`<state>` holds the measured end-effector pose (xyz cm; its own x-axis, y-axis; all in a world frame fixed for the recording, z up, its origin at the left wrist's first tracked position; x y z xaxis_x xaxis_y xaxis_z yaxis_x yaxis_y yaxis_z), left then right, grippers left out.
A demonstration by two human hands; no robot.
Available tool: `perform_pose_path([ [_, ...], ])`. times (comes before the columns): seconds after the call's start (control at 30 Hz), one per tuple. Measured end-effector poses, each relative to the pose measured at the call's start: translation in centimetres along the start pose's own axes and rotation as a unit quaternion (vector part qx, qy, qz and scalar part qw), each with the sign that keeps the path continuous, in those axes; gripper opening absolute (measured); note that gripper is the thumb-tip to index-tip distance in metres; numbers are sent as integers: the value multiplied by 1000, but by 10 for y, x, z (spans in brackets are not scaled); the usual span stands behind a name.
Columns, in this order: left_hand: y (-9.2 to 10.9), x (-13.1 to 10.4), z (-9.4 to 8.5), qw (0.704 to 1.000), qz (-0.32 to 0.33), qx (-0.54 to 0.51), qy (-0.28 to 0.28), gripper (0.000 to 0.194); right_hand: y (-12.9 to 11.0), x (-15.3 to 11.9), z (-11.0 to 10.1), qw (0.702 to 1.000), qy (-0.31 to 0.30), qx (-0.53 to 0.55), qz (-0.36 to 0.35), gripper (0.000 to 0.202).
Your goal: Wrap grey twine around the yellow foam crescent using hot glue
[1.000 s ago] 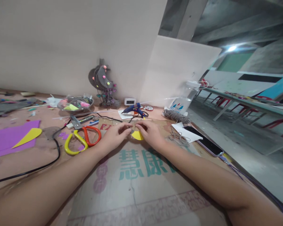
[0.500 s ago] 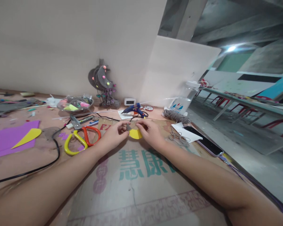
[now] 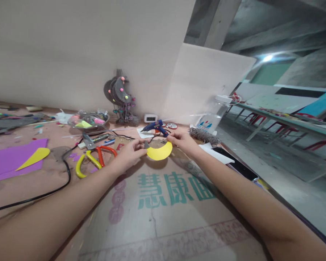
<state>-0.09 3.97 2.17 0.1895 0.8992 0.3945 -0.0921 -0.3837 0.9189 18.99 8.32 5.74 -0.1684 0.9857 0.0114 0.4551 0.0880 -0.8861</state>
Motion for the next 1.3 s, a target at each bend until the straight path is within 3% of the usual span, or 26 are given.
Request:
perform_pose_path([
  [0.23,3,-1,0,1000,-19,-12,-2,43,20,6,4,996,14,87,23,27],
  [0.4,2,-1,1,1000,2,7,4,40,-3,-9,9,993,48,-30,-99,16],
  [0.47,1,-1,1,1000,8,26,2,39,-11,-19,18,995,18,-16,-94,25],
  [0.6,0,-1,3,998,31,48,-18,40,-14,-34,42,994,-74,77,-15,32],
  [0.7,-3,-1,3,997,45,51,-25,39,-11,-37,53,990,-101,102,-16,32],
  [0.9,-7,-1,2,997,41,55,-22,36,2,-26,49,995,-60,75,-11,19],
  [1.07,-6,-1,3,997,45,57,-24,34,7,-21,49,997,-47,67,7,20],
  [1.3,-2,-2,7,998,51,36,-24,32,14,-13,47,999,3,33,-22,18],
])
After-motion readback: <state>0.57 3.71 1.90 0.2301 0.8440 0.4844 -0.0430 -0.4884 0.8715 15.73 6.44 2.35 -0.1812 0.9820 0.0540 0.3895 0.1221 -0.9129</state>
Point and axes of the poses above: each hand's wrist, its own x-axis towards the middle knuckle, its own z-axis out of the palm, y = z × x, the point moved 5 cm from there along x, towards the middle knuckle, and after that the axes turned 15 degrees about z, right-handed, at the moved point
